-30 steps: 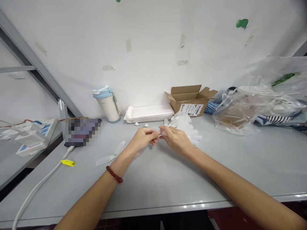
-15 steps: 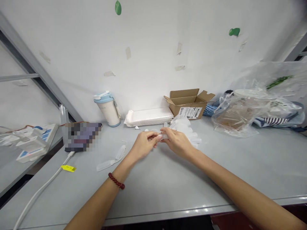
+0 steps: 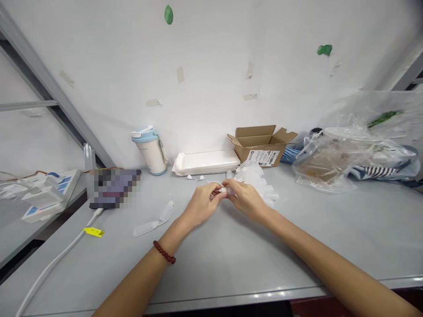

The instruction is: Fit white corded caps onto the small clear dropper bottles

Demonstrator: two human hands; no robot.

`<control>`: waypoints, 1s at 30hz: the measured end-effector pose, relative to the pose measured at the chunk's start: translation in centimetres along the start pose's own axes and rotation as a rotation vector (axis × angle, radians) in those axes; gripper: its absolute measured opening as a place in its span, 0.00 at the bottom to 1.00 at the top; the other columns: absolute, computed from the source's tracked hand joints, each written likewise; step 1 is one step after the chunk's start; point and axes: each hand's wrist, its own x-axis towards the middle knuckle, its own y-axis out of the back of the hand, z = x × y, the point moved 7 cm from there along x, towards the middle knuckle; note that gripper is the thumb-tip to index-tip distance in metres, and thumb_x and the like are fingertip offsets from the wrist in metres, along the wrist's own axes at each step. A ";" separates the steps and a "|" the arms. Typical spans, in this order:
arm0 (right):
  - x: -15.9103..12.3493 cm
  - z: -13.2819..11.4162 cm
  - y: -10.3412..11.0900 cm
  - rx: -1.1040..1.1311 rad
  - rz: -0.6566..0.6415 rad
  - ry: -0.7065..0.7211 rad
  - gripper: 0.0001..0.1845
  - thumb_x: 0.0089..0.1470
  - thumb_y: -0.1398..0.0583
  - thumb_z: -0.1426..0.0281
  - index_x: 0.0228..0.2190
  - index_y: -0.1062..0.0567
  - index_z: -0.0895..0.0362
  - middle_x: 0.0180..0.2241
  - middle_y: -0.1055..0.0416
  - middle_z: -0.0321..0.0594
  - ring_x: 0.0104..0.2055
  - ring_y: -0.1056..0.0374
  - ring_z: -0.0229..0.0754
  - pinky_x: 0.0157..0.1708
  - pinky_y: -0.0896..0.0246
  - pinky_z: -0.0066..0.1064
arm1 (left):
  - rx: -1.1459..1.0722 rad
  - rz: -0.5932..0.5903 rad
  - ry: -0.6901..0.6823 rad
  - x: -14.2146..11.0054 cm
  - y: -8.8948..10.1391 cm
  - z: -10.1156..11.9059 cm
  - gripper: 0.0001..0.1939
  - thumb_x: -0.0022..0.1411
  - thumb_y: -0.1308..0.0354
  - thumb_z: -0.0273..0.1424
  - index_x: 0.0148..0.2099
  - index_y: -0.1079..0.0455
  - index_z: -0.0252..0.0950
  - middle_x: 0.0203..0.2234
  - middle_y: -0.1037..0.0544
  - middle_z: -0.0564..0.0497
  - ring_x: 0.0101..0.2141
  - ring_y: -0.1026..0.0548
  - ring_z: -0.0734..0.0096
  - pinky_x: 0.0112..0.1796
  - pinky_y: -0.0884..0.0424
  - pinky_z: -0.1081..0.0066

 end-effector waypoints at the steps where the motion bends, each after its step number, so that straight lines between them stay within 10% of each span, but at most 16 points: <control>1: 0.0 0.0 0.0 0.005 -0.011 -0.005 0.11 0.56 0.44 0.73 0.42 0.33 0.56 0.38 0.24 0.44 0.36 0.27 0.45 0.30 0.39 0.30 | -0.005 0.000 -0.004 0.0 0.0 0.0 0.10 0.59 0.47 0.35 0.36 0.30 0.34 0.30 0.24 0.49 0.32 0.28 0.70 0.32 0.33 0.73; 12: -0.7 -1.0 3.1 0.184 0.384 0.225 0.10 0.58 0.46 0.72 0.42 0.29 0.56 0.35 0.27 0.44 0.34 0.31 0.41 0.33 0.36 0.31 | -0.561 -0.014 0.357 0.2 -0.1 -1.9 0.19 0.58 0.48 0.44 0.27 0.36 0.32 0.21 0.35 0.55 0.18 0.36 0.80 0.21 0.36 0.75; 20: -0.3 0.1 3.2 0.353 0.329 0.078 0.08 0.54 0.41 0.71 0.36 0.24 0.59 0.23 0.29 0.36 0.24 0.37 0.36 0.24 0.41 0.27 | -0.417 0.049 0.076 0.7 1.1 -0.8 0.12 0.53 0.40 0.36 0.36 0.30 0.32 0.31 0.28 0.50 0.29 0.30 0.75 0.30 0.30 0.73; 30: -0.4 -0.3 3.3 0.396 0.327 0.043 0.10 0.55 0.43 0.68 0.34 0.23 0.58 0.22 0.30 0.36 0.22 0.39 0.36 0.24 0.43 0.27 | -0.355 0.094 0.115 0.7 1.3 -1.1 0.14 0.55 0.42 0.39 0.30 0.29 0.32 0.27 0.26 0.50 0.24 0.32 0.77 0.29 0.33 0.73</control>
